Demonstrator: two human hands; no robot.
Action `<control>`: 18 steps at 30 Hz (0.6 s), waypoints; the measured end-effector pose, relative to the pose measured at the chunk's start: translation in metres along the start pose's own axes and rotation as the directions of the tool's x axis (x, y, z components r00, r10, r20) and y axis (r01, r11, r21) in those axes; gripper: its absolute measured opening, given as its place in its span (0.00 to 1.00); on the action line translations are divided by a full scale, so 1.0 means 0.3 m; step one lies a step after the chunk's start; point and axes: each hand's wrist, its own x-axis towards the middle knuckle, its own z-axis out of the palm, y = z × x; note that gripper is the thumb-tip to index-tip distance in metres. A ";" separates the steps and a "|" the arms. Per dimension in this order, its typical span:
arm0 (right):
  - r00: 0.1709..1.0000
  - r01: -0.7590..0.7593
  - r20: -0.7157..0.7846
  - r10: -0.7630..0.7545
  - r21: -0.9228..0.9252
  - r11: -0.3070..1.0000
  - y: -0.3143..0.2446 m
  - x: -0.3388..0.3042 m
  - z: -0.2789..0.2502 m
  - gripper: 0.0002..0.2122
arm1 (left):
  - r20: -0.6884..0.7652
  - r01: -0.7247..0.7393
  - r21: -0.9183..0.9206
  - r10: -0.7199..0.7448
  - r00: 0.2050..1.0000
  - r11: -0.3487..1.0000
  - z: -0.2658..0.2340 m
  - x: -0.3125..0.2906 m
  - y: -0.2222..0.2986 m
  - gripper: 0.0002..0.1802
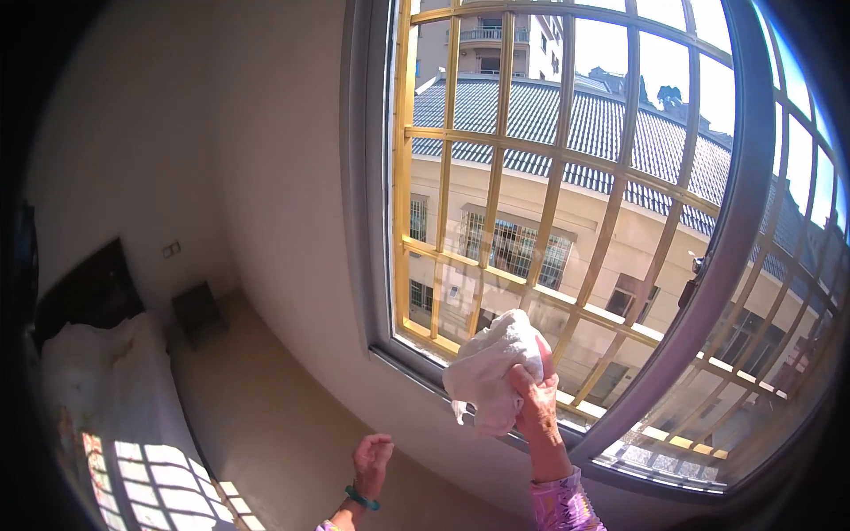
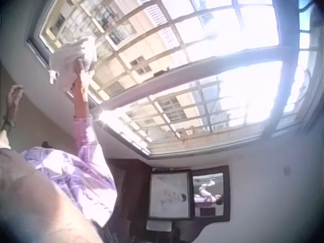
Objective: The person wipes the window frame and the sliding track using a white cloth, then moves to a wooden side table and wipes its top surface.
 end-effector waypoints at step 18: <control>0.378 0.629 0.108 -0.920 -0.759 0.169 -0.061 0.365 0.128 0.38 | 0.120 -0.422 0.525 0.427 0.896 0.739 0.040 0.902 0.115 0.18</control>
